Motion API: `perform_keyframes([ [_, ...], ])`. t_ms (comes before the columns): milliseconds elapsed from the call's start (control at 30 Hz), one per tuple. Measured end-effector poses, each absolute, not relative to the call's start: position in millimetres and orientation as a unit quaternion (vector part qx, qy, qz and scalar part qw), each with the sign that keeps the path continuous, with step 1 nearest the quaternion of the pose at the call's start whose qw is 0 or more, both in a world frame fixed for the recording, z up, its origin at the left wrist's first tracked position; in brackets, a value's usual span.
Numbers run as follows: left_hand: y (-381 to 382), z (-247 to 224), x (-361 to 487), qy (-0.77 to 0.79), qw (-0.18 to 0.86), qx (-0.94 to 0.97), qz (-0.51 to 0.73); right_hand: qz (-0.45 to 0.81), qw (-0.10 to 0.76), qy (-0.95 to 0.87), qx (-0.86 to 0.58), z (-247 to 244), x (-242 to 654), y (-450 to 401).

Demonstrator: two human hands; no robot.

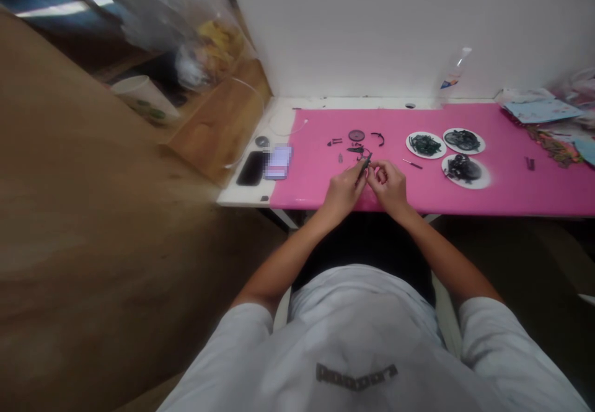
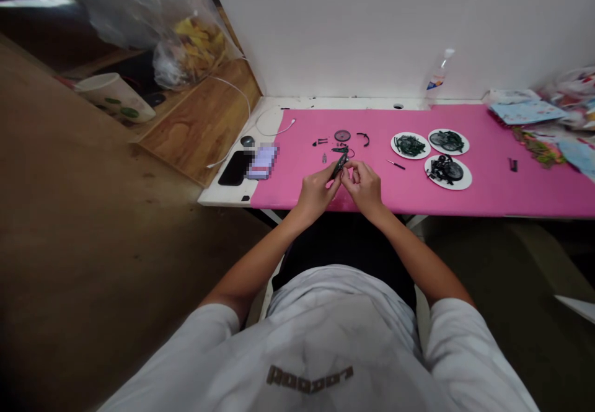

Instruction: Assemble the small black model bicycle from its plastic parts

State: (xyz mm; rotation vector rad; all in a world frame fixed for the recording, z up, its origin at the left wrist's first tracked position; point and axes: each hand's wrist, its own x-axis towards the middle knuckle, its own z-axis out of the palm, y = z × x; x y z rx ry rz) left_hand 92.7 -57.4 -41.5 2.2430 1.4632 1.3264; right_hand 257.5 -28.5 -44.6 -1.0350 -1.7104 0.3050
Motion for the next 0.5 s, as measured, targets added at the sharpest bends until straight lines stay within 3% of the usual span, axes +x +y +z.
perform_keyframes([
  [267, -49.2, -54.0, 95.1, 0.482, 0.008, 0.754, 0.446, 0.267, 0.563, -0.64, -0.449, -45.2, 248.3, -33.2],
  [500, -48.8, -52.2, 90.8, 0.486, 0.027, 0.753, 0.442, 0.226, 0.559, -0.653, -0.459, -44.0, 248.2, -36.3],
])
